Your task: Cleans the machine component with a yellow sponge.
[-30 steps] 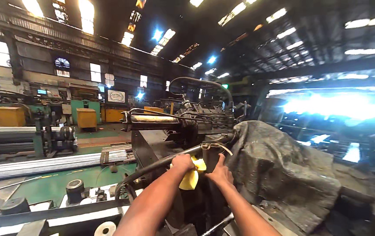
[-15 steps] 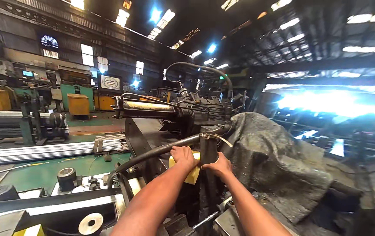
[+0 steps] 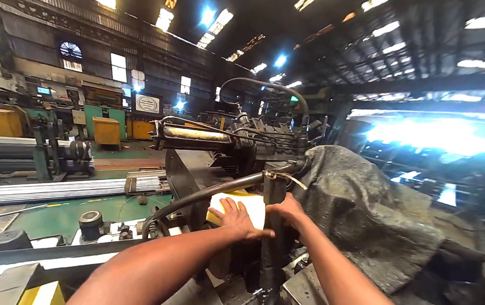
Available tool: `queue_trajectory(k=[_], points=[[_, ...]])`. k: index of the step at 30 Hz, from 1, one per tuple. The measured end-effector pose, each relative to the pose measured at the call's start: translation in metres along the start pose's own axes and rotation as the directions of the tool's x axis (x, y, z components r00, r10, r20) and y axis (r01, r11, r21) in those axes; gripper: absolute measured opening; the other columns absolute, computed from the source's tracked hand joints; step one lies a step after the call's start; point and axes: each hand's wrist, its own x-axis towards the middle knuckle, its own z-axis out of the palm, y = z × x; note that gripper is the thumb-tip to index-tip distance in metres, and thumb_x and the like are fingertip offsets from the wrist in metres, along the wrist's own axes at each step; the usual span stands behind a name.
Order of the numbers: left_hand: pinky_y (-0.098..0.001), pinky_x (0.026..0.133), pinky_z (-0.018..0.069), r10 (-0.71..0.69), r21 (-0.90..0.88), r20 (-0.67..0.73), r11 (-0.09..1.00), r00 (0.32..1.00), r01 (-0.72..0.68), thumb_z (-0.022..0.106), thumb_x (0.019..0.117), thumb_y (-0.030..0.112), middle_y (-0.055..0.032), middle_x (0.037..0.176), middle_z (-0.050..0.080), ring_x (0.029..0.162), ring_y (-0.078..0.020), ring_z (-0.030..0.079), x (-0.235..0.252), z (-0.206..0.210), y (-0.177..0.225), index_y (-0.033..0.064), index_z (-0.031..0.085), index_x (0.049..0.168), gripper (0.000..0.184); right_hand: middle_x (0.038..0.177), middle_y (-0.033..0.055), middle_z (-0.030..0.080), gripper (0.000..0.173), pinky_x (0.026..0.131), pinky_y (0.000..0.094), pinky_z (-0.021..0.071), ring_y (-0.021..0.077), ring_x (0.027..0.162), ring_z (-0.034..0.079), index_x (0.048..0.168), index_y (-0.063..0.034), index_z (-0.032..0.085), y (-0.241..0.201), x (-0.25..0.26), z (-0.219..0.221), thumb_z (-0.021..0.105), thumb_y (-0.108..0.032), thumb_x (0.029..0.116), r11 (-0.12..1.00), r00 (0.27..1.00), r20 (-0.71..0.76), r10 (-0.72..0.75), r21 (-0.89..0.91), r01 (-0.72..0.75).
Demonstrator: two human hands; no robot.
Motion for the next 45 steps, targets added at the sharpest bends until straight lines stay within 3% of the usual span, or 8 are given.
queue_trajectory(k=[3,9,20,23,26,28,32,45], points=[[-0.0848,0.106,0.0213,0.056,-0.008,-0.034,0.998,0.998,-0.056,0.056,0.0875,0.079,-0.0297,0.161,0.029,0.150,-0.0533,0.022,0.007,-0.009,0.000,0.0079,0.043,0.154,0.098,0.136,0.0324,0.055,0.094,0.091,0.0698,0.0481,0.0504,0.122,0.057,0.153,-0.0071,0.036,-0.004,-0.001,-0.002,0.081,-0.050,0.0836,0.991,1.000,-0.011,0.026,0.134,-0.024],[-0.0781,0.107,0.0292,0.204,-0.045,-0.049,0.977,0.978,-0.207,0.069,0.0859,0.066,-0.0178,0.150,0.050,0.144,-0.0435,0.037,0.019,-0.015,-0.022,0.0085,0.065,0.134,0.075,0.132,0.0339,0.058,0.098,0.101,0.0684,0.0404,0.0513,0.126,0.053,0.147,0.0017,0.043,-0.014,-0.011,0.006,0.086,-0.052,0.0780,0.997,0.989,-0.149,-0.027,-0.070,0.017],[-0.0662,0.097,0.0466,0.427,-0.276,-0.184,0.842,0.885,-0.464,0.062,0.1015,0.029,-0.0266,0.112,0.070,0.113,-0.0435,0.065,0.059,-0.023,-0.058,-0.0006,0.074,0.113,0.034,0.126,0.0304,0.060,0.087,0.088,0.0657,0.0500,0.0474,0.114,0.060,0.138,0.0003,0.052,-0.008,-0.014,0.008,0.085,-0.054,0.0784,0.998,0.994,-0.113,0.009,0.056,-0.003],[-0.0721,0.099,0.0420,0.279,-0.281,-0.156,0.907,0.948,-0.313,0.076,0.0900,0.043,-0.0270,0.130,0.062,0.125,-0.0453,0.057,0.040,-0.025,-0.046,0.0051,0.071,0.123,0.050,0.128,0.0308,0.059,0.087,0.089,0.0671,0.0490,0.0477,0.116,0.059,0.140,-0.0008,0.051,-0.003,-0.009,0.012,0.087,-0.049,0.0775,0.990,0.993,-0.115,0.006,0.139,0.010],[-0.0731,0.108,0.0348,-0.108,-0.199,0.024,0.974,0.994,0.110,0.084,0.0680,0.071,-0.0293,0.165,0.018,0.149,-0.0507,0.025,0.011,-0.045,-0.018,0.0097,0.046,0.152,0.111,0.130,0.0318,0.058,0.086,0.090,0.0677,0.0486,0.0482,0.118,0.058,0.142,-0.0011,0.049,-0.001,-0.006,0.013,0.088,-0.044,0.0785,0.987,0.995,-0.100,0.003,0.159,0.013],[-0.0673,0.110,0.0380,-0.202,-0.163,0.096,0.963,0.975,0.216,0.083,0.0609,0.078,-0.0348,0.162,0.022,0.147,-0.0510,0.030,0.008,-0.051,-0.012,0.0077,0.038,0.157,0.127,0.132,0.0319,0.057,0.085,0.093,0.0677,0.0469,0.0481,0.121,0.056,0.142,-0.0001,0.049,-0.004,-0.006,0.012,0.088,-0.040,0.0784,0.986,0.996,-0.092,0.014,0.169,0.002],[-0.0665,0.103,0.0427,-0.081,-0.139,0.019,0.987,0.997,0.083,0.080,0.0776,0.064,-0.0294,0.136,0.057,0.133,-0.0457,0.051,0.013,-0.048,-0.016,-0.0045,0.061,0.129,0.088,0.133,0.0329,0.055,0.082,0.097,0.0669,0.0441,0.0471,0.125,0.053,0.138,0.0045,0.051,-0.012,-0.006,0.009,0.091,-0.032,0.0767,0.983,0.995,-0.090,0.050,0.181,-0.033],[-0.0618,0.091,0.0491,0.333,-0.579,-0.128,0.740,0.934,-0.342,0.076,0.0899,0.014,-0.0256,0.100,0.070,0.100,-0.0391,0.066,0.096,0.011,-0.003,-0.0047,0.075,0.097,0.020,0.128,0.0297,0.061,0.083,0.100,0.0670,0.0412,0.0459,0.123,0.055,0.137,0.0002,0.055,0.005,0.005,0.001,0.096,-0.024,0.0688,0.989,0.987,-0.138,-0.079,0.114,0.095]])
